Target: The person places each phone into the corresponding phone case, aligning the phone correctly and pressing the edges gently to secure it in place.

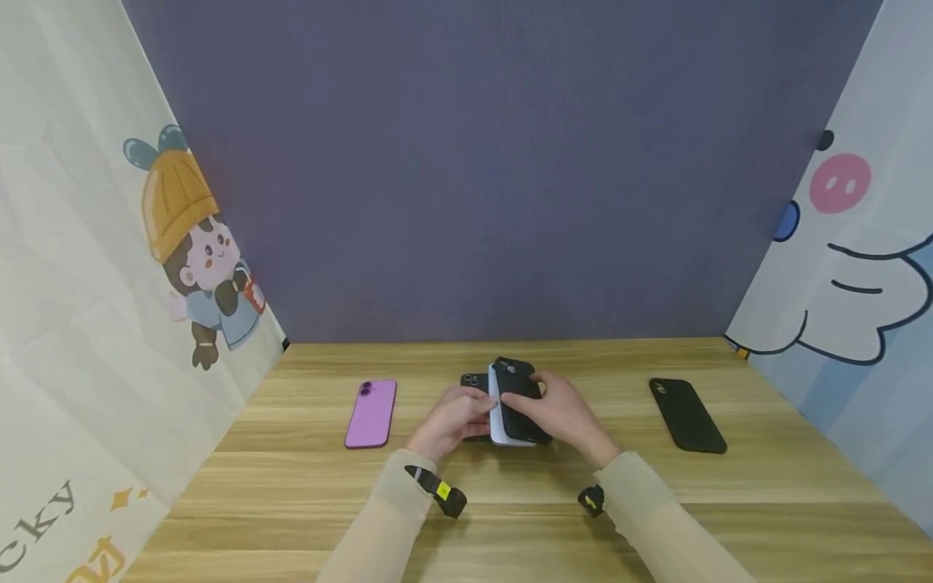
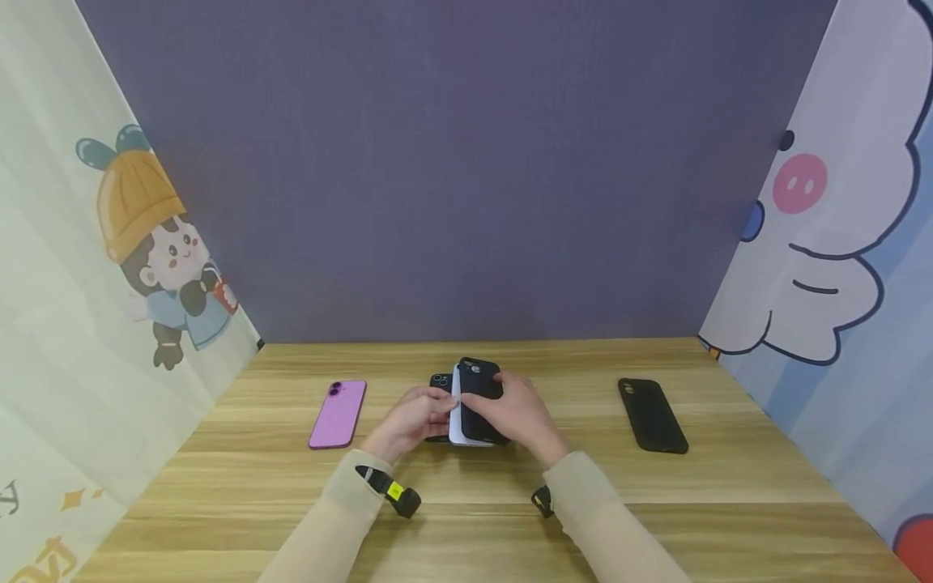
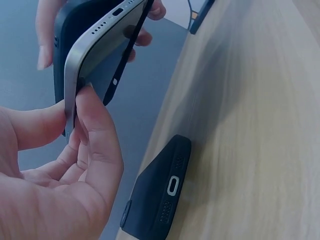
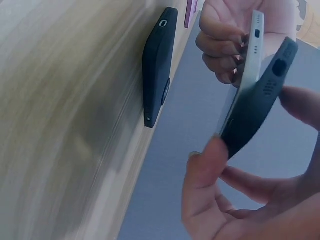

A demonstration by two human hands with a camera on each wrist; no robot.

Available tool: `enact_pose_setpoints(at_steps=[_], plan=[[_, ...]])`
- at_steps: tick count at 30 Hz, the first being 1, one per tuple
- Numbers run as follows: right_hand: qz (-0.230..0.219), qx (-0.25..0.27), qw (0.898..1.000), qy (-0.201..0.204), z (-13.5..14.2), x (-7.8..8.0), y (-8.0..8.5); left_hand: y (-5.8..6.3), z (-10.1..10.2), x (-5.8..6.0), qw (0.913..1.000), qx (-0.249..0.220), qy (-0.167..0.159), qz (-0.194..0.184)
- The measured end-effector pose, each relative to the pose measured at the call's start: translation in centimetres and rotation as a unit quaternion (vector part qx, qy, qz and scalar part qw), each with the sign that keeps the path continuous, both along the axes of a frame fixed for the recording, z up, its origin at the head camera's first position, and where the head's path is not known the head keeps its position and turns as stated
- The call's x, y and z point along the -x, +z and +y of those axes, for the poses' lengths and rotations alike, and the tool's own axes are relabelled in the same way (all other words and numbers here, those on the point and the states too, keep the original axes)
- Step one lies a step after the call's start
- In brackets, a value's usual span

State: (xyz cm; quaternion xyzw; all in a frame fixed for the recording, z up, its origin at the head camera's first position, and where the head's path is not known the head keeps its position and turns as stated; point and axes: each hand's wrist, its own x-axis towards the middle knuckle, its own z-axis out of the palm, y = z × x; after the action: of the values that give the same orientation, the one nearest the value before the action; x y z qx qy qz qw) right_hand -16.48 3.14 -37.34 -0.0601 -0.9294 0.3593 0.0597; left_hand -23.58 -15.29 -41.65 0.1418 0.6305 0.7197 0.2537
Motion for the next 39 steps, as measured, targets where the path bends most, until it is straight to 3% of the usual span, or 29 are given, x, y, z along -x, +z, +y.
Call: enact_pose_setpoints(at_steps=[9, 12, 14, 17, 21, 25, 31, 39], plan=[[0.064, 0.04, 0.997, -0.021, 0.4, 0.4, -0.6, 0.1, -0.1, 0.0, 0.9999, -0.01, 0.004, 0.002], [0.047, 0.111, 0.992, -0.03, 0.7, 0.6, -0.9, 0.0, -0.1, 0.1, 0.9999, -0.014, 0.006, 0.0], [0.02, 0.179, 0.983, -0.028, 1.0, 0.7, -1.2, 0.0, -0.2, 0.1, 0.9999, -0.014, 0.008, 0.001], [-0.022, 0.282, 0.959, -0.021, 1.5, 0.8, -1.5, -0.1, -0.2, 0.1, 0.9998, -0.015, 0.009, 0.0], [-0.045, 0.353, 0.934, -0.008, 1.9, 0.8, -1.8, -0.1, -0.2, 0.2, 0.9999, -0.017, 0.002, -0.001], [-0.051, 0.368, 0.928, 0.0, 1.9, 0.8, -1.8, -0.2, -0.3, 0.2, 0.9998, -0.018, -0.009, -0.001], [-0.053, 0.368, 0.928, 0.0, 1.9, 0.9, -1.8, -0.2, -0.6, 0.3, 0.9996, -0.018, -0.024, 0.001], [-0.043, 0.372, 0.927, 0.016, 2.0, 0.8, -2.0, 0.1, -0.6, 0.2, 0.9993, -0.025, -0.013, -0.025]])
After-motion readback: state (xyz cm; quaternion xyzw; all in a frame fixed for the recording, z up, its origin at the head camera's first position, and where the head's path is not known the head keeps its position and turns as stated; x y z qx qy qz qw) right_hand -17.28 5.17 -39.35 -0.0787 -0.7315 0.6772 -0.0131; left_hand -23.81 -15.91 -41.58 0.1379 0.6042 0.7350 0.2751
